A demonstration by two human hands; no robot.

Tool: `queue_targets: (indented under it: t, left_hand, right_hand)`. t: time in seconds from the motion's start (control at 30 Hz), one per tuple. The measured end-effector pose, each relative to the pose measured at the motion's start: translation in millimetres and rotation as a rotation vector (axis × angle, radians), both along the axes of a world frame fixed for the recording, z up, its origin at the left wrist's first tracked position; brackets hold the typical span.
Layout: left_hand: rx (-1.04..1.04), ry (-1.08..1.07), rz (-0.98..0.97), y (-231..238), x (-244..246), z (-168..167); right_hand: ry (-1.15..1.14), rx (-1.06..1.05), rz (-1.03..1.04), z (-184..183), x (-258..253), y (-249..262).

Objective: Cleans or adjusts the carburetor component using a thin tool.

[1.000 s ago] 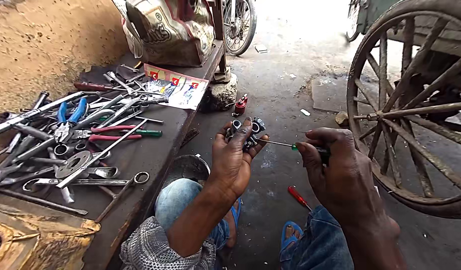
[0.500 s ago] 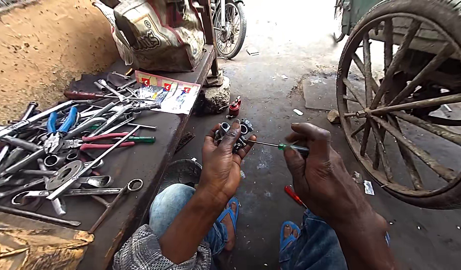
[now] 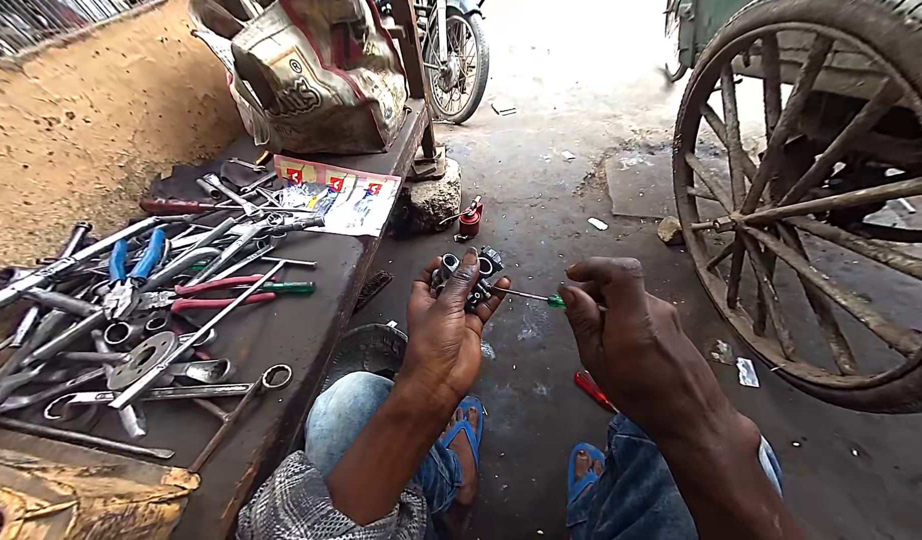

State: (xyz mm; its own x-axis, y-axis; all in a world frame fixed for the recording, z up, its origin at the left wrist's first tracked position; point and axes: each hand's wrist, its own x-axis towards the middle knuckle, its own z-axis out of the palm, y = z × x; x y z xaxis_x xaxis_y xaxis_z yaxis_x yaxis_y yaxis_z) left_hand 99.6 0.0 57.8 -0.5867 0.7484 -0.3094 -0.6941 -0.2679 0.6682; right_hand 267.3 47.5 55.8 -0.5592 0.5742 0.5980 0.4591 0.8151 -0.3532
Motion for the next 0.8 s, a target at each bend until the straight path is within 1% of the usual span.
queue_targets:
  t: [0.07,0.17,0.27,0.33,0.43,0.5,0.57,0.63,0.7,0.8]
  left_hand:
    - [0.009,0.009,0.003,0.5,0.8,1.2]
    - [0.027,0.009,0.031,1.6,0.3,2.8]
    - [0.017,0.003,0.033,0.7,-0.8,1.1]
    - [0.014,0.004,0.019,0.0,-0.5,-0.3]
    - [0.015,0.021,0.010,-0.5,0.8,1.7]
    - [0.009,0.018,0.023,0.1,0.2,3.1]
    - [0.003,0.015,0.033,-0.5,-0.2,2.1]
    - [0.001,0.018,0.029,-0.7,-0.4,1.1]
    - [0.001,0.029,0.017,-1.9,0.3,2.8]
    - [0.015,0.046,0.009,-2.5,-0.4,4.0]
  right_hand:
    - [-0.007,-0.029,-0.020,-1.3,0.4,2.2]
    - [-0.003,-0.092,0.038,2.6,1.5,-5.1]
    - [-0.003,-0.023,0.053,1.9,-0.5,-7.4]
    - [-0.027,-0.003,0.019,2.7,-1.2,-2.3]
    - [-0.035,-0.056,-0.031,3.3,-1.8,-0.4]
    - [-0.022,-0.073,0.014,4.8,-1.8,-4.5]
    - [-0.015,-0.047,0.051,4.1,-3.1,-7.3]
    - [-0.030,-0.016,0.020,2.1,-4.0,-4.9]
    - [-0.048,-0.042,-0.025,-0.1,-3.6,-1.5]
    - [0.000,-0.081,0.010,2.0,-2.5,-5.5]
